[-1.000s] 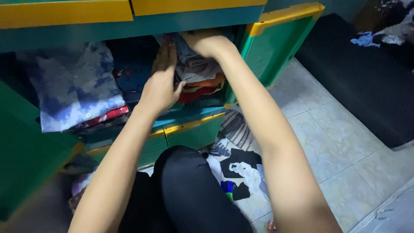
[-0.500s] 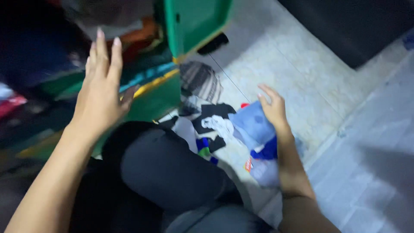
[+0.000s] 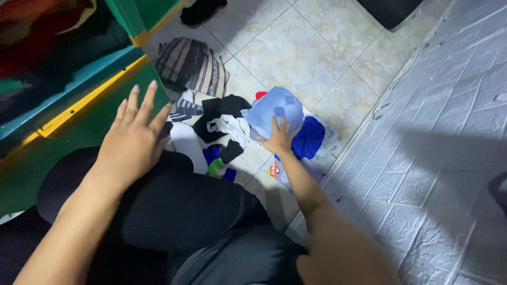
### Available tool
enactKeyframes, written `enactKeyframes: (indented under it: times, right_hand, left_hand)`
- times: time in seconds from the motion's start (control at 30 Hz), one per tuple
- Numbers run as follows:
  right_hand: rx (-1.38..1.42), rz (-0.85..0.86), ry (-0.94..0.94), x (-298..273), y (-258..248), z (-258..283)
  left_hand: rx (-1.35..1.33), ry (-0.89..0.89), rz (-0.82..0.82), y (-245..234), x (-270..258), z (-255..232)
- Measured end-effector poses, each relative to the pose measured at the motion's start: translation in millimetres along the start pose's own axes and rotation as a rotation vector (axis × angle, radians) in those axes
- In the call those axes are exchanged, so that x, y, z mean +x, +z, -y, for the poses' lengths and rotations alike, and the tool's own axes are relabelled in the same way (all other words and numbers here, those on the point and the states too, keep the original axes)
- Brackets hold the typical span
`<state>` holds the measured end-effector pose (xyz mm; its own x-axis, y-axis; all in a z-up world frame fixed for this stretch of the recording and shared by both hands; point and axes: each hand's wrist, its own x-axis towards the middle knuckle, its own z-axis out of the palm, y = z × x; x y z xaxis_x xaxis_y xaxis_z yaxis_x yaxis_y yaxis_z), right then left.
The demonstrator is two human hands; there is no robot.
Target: Folding various items of clothing and organizing them inside a cabinet.
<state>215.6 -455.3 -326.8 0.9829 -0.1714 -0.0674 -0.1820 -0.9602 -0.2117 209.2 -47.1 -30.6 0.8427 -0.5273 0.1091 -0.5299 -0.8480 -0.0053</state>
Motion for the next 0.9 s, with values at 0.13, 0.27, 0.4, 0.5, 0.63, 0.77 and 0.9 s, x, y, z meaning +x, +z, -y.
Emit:
enactKeyframes:
  times: [0.13,0.27,0.4,0.5,0.63,0.77,0.9]
  right_hand:
    - [-0.172,0.247,0.072,10,-2,18]
    - [-0.138,0.18,-0.066,71,47,-66]
    - [0.177,0.206,-0.307,125,71,-152]
    - [0.388,0.235,-0.303,141,85,-189]
    - [0.673,0.317,-0.188,135,87,-202]
    - [0.62,0.264,-0.174,105,84,-169]
    - [0.045,0.011,-0.034,27,74,-68]
  left_hand:
    - [0.009,-0.032,0.174,27,-7,11]
    - [-0.05,-0.103,0.359,29,-9,12]
    - [-0.126,-0.154,0.448,35,-9,15]
    - [-0.141,-0.159,0.461,34,-8,15]
    - [-0.15,-0.175,0.507,24,-5,13]
    - [-0.149,-0.187,0.533,21,-5,12]
    - [-0.137,-0.189,0.542,18,-5,12]
